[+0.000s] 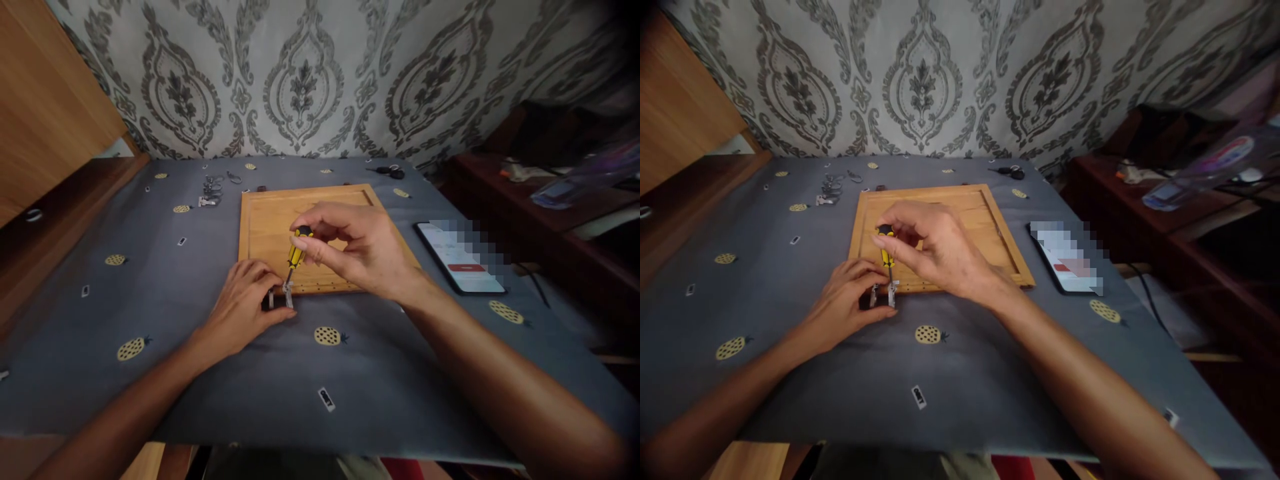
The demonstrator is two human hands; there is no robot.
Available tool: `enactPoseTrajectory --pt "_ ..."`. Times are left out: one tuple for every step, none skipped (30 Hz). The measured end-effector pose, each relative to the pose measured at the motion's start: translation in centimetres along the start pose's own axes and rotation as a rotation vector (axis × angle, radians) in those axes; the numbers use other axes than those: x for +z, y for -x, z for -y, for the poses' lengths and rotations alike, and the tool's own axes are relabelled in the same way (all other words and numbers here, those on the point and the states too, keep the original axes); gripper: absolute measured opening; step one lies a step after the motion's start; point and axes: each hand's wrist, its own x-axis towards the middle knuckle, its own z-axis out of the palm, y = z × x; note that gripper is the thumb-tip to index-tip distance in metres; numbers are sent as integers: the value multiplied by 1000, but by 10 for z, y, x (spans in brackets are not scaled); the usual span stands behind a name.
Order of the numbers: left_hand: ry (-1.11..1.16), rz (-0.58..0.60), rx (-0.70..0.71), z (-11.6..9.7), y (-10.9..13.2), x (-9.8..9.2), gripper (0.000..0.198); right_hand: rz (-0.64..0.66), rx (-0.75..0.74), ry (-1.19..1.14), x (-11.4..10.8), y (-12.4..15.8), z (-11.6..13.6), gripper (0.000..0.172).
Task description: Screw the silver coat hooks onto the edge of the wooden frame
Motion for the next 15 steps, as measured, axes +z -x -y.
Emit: enactPoseTrajectory --pt "0 1 -1 0 0 0 28 1 -2 -2 0 0 0 37" --pt "0 0 -1 0 0 0 28 3 -9 -2 0 -1 -1 37" --pt "-1 -3 -2 0 0 0 28 3 -18 1 0 -1 -1 36" --pt "-3 -5 -2 0 0 0 28 3 -29 7 0 -1 -1 35" --pt "-6 -6 -2 0 0 0 28 4 -40 15 1 -1 -1 34" --pt "-8 -7 -1 0 0 0 28 4 -48 23 1 -1 -1 32" --pt "-9 -9 -2 -1 0 0 28 5 -55 31 1 -1 -1 30" --pt "-10 -9 -3 -1 -1 -1 29 7 -60 37 1 -1 0 28" --pt "-10 -9 -3 -1 -1 -1 29 12 -64 43 1 0 0 26" --pt "-9 -8 -3 -1 -1 -1 29 15 -71 47 2 0 0 24" --pt "-9 -9 -2 -1 -1 -1 29 15 -81 50 2 1 0 22" --pt "-11 -7 1 -1 -1 -1 29 16 -95 52 3 1 0 20" --pt "-16 -6 5 -1 -1 -1 30 18 -109 54 3 2 0 19" --pt "-22 -5 11 0 -1 -1 31 21 -120 57 3 2 1 18" --pt "-29 -3 15 1 -1 -1 32 26 -128 61 3 2 1 17"
